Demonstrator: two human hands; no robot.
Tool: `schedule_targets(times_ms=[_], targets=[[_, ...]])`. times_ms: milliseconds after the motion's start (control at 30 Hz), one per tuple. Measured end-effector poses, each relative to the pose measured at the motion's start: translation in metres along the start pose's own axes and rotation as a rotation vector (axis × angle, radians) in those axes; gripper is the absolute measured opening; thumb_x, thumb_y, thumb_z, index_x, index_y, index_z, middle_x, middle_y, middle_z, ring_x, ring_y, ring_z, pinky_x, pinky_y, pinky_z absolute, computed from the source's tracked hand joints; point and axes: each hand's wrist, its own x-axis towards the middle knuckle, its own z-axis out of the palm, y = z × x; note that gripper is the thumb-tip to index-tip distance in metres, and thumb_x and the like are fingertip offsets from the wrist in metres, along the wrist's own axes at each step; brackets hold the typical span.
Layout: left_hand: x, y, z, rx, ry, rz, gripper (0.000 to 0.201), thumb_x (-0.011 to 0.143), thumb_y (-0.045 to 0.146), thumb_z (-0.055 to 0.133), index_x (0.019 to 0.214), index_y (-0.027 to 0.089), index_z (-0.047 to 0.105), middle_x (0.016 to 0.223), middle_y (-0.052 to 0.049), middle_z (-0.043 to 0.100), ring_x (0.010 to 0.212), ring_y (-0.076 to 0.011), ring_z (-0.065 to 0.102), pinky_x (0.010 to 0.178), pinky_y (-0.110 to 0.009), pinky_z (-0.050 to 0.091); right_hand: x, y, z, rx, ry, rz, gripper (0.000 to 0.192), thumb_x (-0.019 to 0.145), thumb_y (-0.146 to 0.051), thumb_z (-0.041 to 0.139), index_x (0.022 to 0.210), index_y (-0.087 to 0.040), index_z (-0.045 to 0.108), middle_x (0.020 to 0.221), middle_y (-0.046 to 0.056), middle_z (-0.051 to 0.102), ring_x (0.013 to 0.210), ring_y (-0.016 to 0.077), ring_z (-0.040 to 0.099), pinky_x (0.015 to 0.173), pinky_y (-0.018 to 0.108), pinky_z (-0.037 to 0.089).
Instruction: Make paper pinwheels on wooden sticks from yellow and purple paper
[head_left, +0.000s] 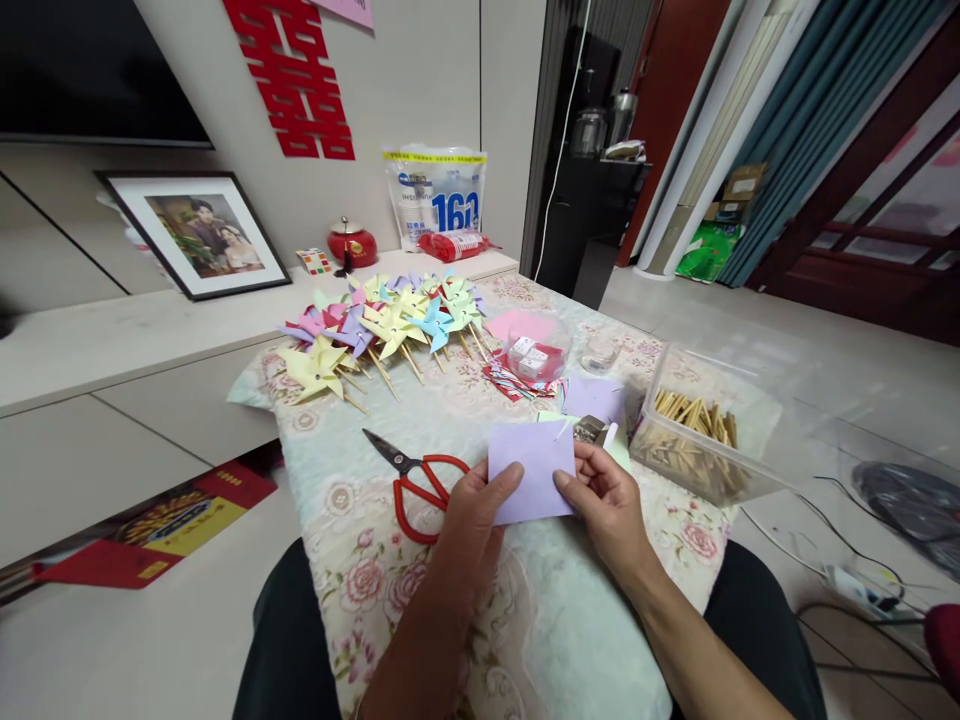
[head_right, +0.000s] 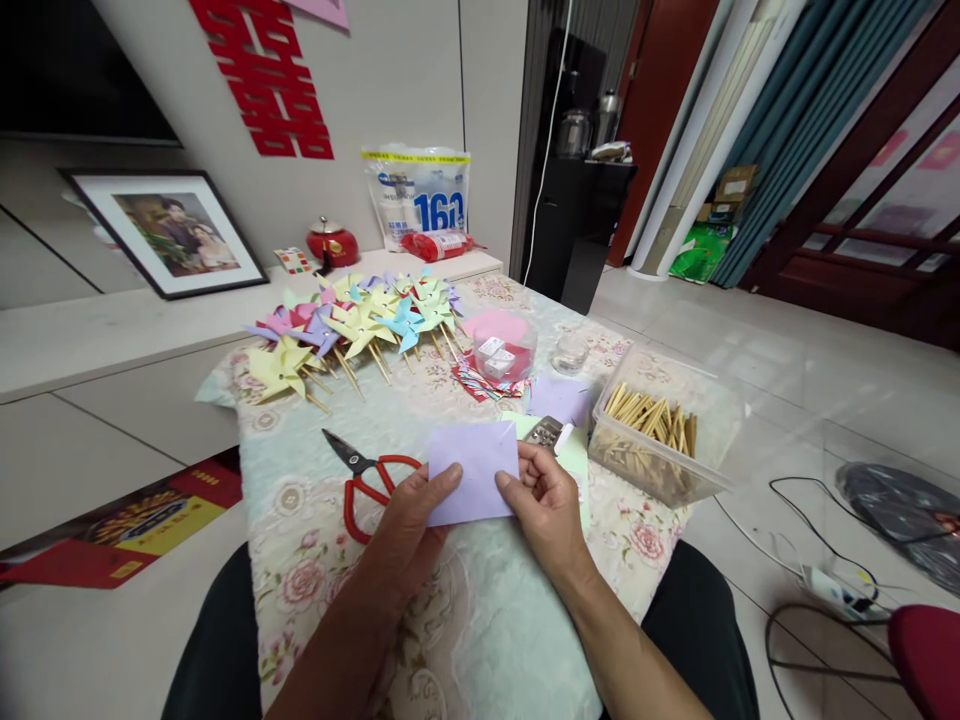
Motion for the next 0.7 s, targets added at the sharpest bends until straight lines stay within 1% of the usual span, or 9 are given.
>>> schedule_targets(times_ms=[67, 167, 267, 367, 433, 500, 600, 700], targets=[[0.001, -0.001, 0.000, -0.018, -0.007, 0.010, 0.032, 0.072, 0.033, 0.080, 0.098, 0.016, 0.075, 0.088, -0.008, 0.075, 0.072, -0.0177, 0.065, 0.065, -0.027, 0.052, 0.001, 0.001, 0.000, 0.024, 0.027, -0.015, 0.030, 0.078, -0.031, 0.081, 0.106, -0.024, 0.071, 0.084, 0.001, 0.077, 0.072, 0.0135, 0.068, 0.066, 0.023, 0.052], [0.002, -0.005, 0.000, -0.007, 0.003, 0.026, 0.028, 0.068, 0.032, 0.083, 0.090, 0.017, 0.076, 0.085, -0.006, 0.073, 0.066, -0.0146, 0.060, 0.053, -0.023, 0.045, 0.001, 0.002, 0.000, 0.043, 0.060, -0.035, 0.030, 0.078, -0.032, 0.080, 0.106, -0.024, 0.071, 0.082, 0.001, 0.075, 0.072, 0.0141, 0.068, 0.066, 0.024, 0.054], [0.001, -0.012, 0.004, -0.021, 0.022, 0.019, 0.031, 0.062, 0.027, 0.087, 0.088, 0.016, 0.075, 0.085, -0.005, 0.072, 0.069, -0.0144, 0.059, 0.054, -0.023, 0.045, 0.000, 0.002, 0.002, 0.044, 0.106, -0.063, 0.028, 0.079, -0.031, 0.080, 0.105, -0.024, 0.072, 0.080, 0.000, 0.074, 0.070, 0.0122, 0.066, 0.065, 0.022, 0.053], [-0.003, -0.018, 0.011, -0.075, 0.053, 0.021, 0.031, 0.060, 0.025, 0.088, 0.087, 0.017, 0.075, 0.086, -0.004, 0.072, 0.071, -0.0136, 0.059, 0.056, -0.023, 0.046, -0.001, 0.001, 0.003, 0.060, 0.127, -0.067, 0.027, 0.079, -0.030, 0.080, 0.104, -0.024, 0.072, 0.077, -0.002, 0.071, 0.069, 0.0106, 0.064, 0.065, 0.020, 0.052], [-0.005, -0.021, 0.016, -0.110, 0.077, 0.031, 0.031, 0.060, 0.024, 0.088, 0.087, 0.017, 0.074, 0.088, -0.004, 0.073, 0.072, -0.0136, 0.060, 0.055, -0.022, 0.045, -0.001, 0.000, 0.004, 0.074, 0.115, -0.049, 0.026, 0.079, -0.031, 0.080, 0.103, -0.025, 0.072, 0.078, -0.002, 0.071, 0.069, 0.0108, 0.064, 0.063, 0.020, 0.051], [-0.007, -0.024, 0.020, -0.143, 0.118, 0.055, 0.036, 0.060, 0.024, 0.089, 0.091, 0.018, 0.073, 0.089, -0.003, 0.073, 0.072, -0.0142, 0.061, 0.055, -0.023, 0.045, -0.002, 0.000, 0.005, 0.072, 0.086, -0.022, 0.025, 0.080, -0.031, 0.080, 0.103, -0.024, 0.072, 0.078, -0.001, 0.072, 0.067, 0.0110, 0.063, 0.061, 0.020, 0.050], [-0.007, -0.026, 0.023, -0.168, 0.181, 0.112, 0.043, 0.059, 0.023, 0.088, 0.098, 0.019, 0.070, 0.085, -0.002, 0.072, 0.068, -0.0138, 0.061, 0.053, -0.023, 0.044, -0.004, 0.000, 0.006, 0.048, 0.038, 0.008, 0.024, 0.081, -0.033, 0.079, 0.102, -0.023, 0.072, 0.075, -0.001, 0.071, 0.062, 0.0105, 0.060, 0.058, 0.020, 0.047], [-0.006, -0.026, 0.022, -0.145, 0.212, 0.133, 0.040, 0.060, 0.025, 0.088, 0.094, 0.018, 0.069, 0.081, -0.001, 0.070, 0.064, -0.0121, 0.058, 0.053, -0.023, 0.044, -0.005, 0.000, 0.007, 0.034, -0.013, 0.027, 0.024, 0.081, -0.034, 0.079, 0.100, -0.023, 0.071, 0.074, -0.001, 0.069, 0.064, 0.0123, 0.061, 0.059, 0.022, 0.048]])
